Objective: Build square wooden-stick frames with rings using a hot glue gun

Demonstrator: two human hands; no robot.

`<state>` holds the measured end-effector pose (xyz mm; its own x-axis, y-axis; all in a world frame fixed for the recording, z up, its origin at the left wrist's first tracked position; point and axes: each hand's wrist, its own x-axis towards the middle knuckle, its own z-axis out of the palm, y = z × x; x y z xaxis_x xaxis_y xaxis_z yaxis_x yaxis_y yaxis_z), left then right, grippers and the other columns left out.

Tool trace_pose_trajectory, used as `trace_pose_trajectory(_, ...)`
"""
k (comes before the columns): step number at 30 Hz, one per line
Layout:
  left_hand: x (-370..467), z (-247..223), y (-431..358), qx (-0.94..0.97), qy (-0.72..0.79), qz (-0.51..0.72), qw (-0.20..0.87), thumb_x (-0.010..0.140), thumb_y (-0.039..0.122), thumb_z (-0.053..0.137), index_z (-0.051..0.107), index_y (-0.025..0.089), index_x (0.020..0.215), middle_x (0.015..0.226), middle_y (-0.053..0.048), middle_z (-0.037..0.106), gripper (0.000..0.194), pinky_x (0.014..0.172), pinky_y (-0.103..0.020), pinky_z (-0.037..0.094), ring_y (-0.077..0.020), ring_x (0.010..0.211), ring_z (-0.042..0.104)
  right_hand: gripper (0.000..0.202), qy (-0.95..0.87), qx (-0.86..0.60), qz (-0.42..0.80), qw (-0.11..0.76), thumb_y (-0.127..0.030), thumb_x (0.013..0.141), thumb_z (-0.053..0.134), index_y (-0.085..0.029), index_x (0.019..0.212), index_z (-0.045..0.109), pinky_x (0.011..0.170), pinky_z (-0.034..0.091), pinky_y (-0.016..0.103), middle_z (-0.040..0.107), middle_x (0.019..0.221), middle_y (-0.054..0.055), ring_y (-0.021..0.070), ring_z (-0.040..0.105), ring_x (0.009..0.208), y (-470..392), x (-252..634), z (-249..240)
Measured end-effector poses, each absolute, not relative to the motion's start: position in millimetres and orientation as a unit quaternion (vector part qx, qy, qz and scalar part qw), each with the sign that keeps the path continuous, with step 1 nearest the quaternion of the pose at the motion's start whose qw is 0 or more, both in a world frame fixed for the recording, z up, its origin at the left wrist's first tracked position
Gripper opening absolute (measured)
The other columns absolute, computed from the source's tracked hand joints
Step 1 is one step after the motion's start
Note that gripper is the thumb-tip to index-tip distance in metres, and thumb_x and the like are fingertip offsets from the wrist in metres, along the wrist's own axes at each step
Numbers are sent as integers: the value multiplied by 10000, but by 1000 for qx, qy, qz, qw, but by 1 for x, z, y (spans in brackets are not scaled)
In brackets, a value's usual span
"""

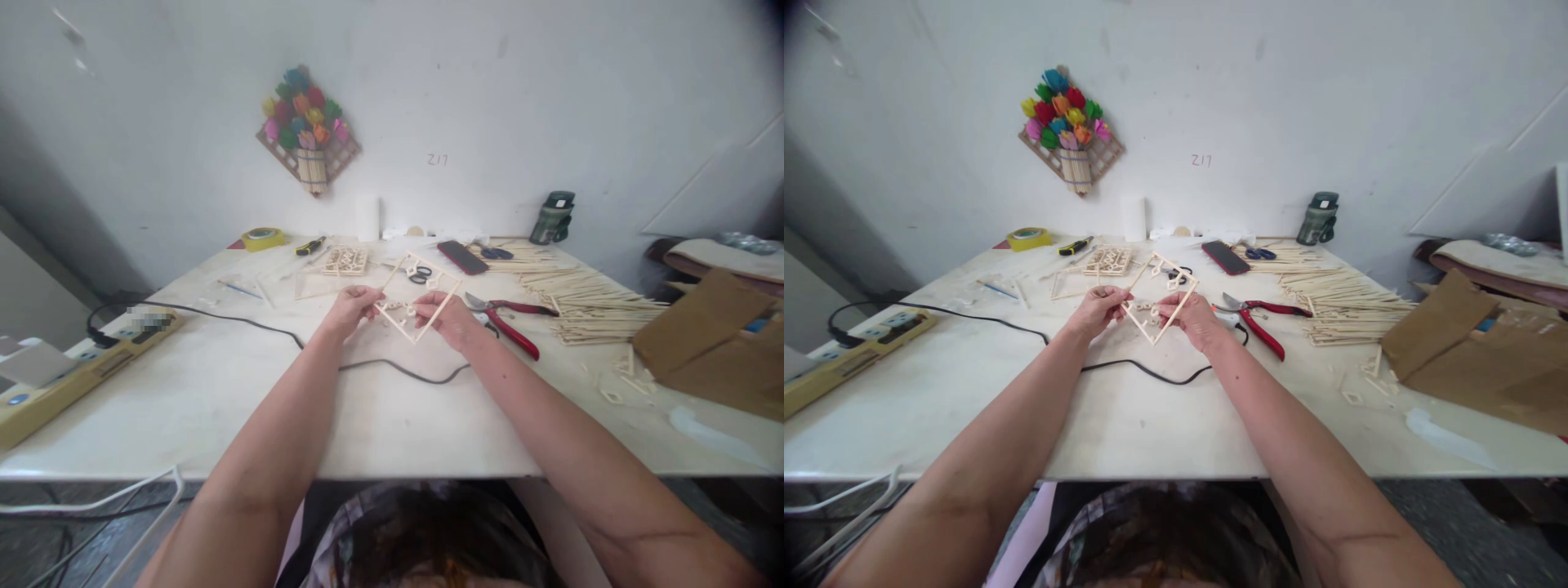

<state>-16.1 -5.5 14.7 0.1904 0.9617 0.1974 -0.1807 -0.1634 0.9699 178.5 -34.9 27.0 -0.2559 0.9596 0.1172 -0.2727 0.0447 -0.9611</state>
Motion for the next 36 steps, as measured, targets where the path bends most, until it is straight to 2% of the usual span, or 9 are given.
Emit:
trace_pose_trajectory(6, -8, 18, -11, 568, 338, 499, 561, 585, 368, 713, 647, 100, 663, 462, -2, 552, 286, 377, -189, 349, -57, 362, 444, 212, -494, -300, 597, 556, -228, 491, 755, -150, 644, 631, 555, 488, 268, 598, 545, -19, 96, 547, 512, -30, 175, 23)
trace_pose_trajectory(19, -6, 16, -11, 590, 318, 481, 566, 607, 373, 699, 646, 98, 670, 466, -1, 556, 287, 387, -186, 349, -60, 379, 457, 257, -494, -309, 601, 547, -238, 451, 777, -136, 624, 615, 514, 466, 266, 599, 509, -22, 103, 554, 445, -31, 168, 22)
trace_pose_trajectory(36, -6, 15, -10, 591, 310, 482, 567, 610, 368, 697, 638, 103, 652, 473, -5, 557, 275, 392, -193, 342, -65, 386, 457, 241, -503, -302, 598, 546, -239, 476, 771, -139, 637, 622, 532, 469, 272, 604, 538, -24, 98, 555, 472, -27, 164, 15)
